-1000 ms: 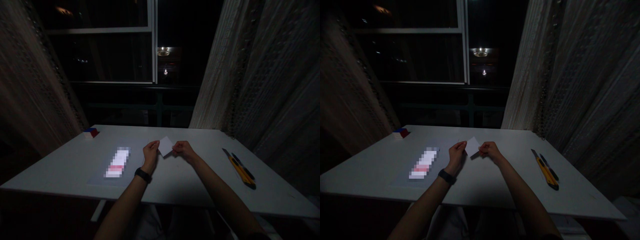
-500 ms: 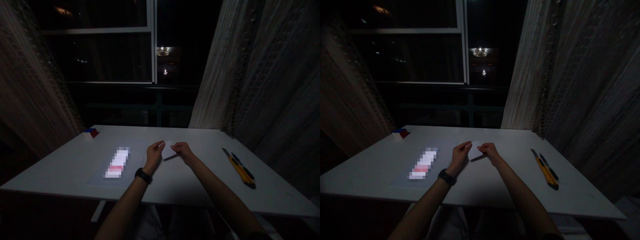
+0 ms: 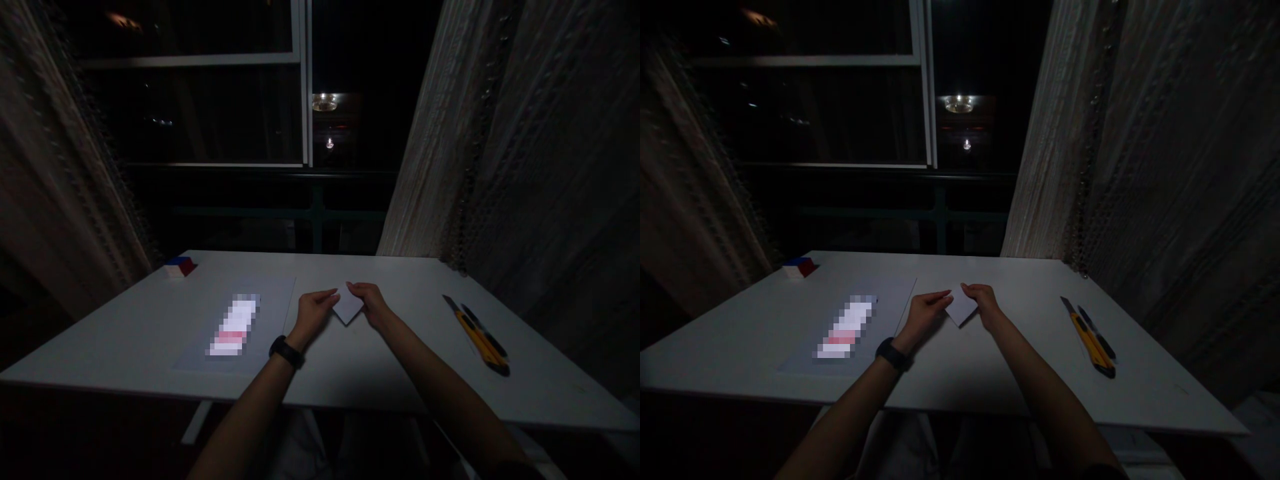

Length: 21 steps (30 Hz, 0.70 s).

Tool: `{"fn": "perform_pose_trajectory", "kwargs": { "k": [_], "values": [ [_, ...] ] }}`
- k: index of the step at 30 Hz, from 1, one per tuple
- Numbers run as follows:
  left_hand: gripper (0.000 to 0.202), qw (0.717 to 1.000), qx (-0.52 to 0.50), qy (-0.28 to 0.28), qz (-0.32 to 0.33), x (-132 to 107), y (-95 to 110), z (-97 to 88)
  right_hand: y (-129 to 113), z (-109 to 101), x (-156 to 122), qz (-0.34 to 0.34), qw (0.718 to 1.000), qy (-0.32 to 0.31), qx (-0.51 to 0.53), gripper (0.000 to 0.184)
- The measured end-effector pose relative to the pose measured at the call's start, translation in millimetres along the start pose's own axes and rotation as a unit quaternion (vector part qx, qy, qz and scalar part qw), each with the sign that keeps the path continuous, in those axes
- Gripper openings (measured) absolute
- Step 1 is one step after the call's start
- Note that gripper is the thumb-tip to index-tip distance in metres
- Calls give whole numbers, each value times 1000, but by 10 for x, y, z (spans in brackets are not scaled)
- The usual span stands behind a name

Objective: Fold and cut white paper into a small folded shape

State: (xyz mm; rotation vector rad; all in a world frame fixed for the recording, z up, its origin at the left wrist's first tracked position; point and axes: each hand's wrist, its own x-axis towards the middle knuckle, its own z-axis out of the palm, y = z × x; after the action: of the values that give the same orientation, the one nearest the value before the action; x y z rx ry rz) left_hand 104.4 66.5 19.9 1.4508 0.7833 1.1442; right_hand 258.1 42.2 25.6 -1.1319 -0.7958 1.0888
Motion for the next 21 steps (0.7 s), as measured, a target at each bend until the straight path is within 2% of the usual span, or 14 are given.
{"fn": "perform_pose_trajectory", "kwargs": {
  "k": [4,7,13,21],
  "values": [
    [40,1000,-21,-16,1,-9,-27,21,19,5,18,3,1000,24,12,35],
    [38,999,-44,-16,4,-8,-35,39,51,3,36,8,999,26,34,35],
    [43,1000,1,-4,29,8,-37,49,78,-1,50,17,998,16,63,32],
    [40,1000,-25,7,1,8,-35,61,51,23,32,46,997,30,45,24]
  ]
}}
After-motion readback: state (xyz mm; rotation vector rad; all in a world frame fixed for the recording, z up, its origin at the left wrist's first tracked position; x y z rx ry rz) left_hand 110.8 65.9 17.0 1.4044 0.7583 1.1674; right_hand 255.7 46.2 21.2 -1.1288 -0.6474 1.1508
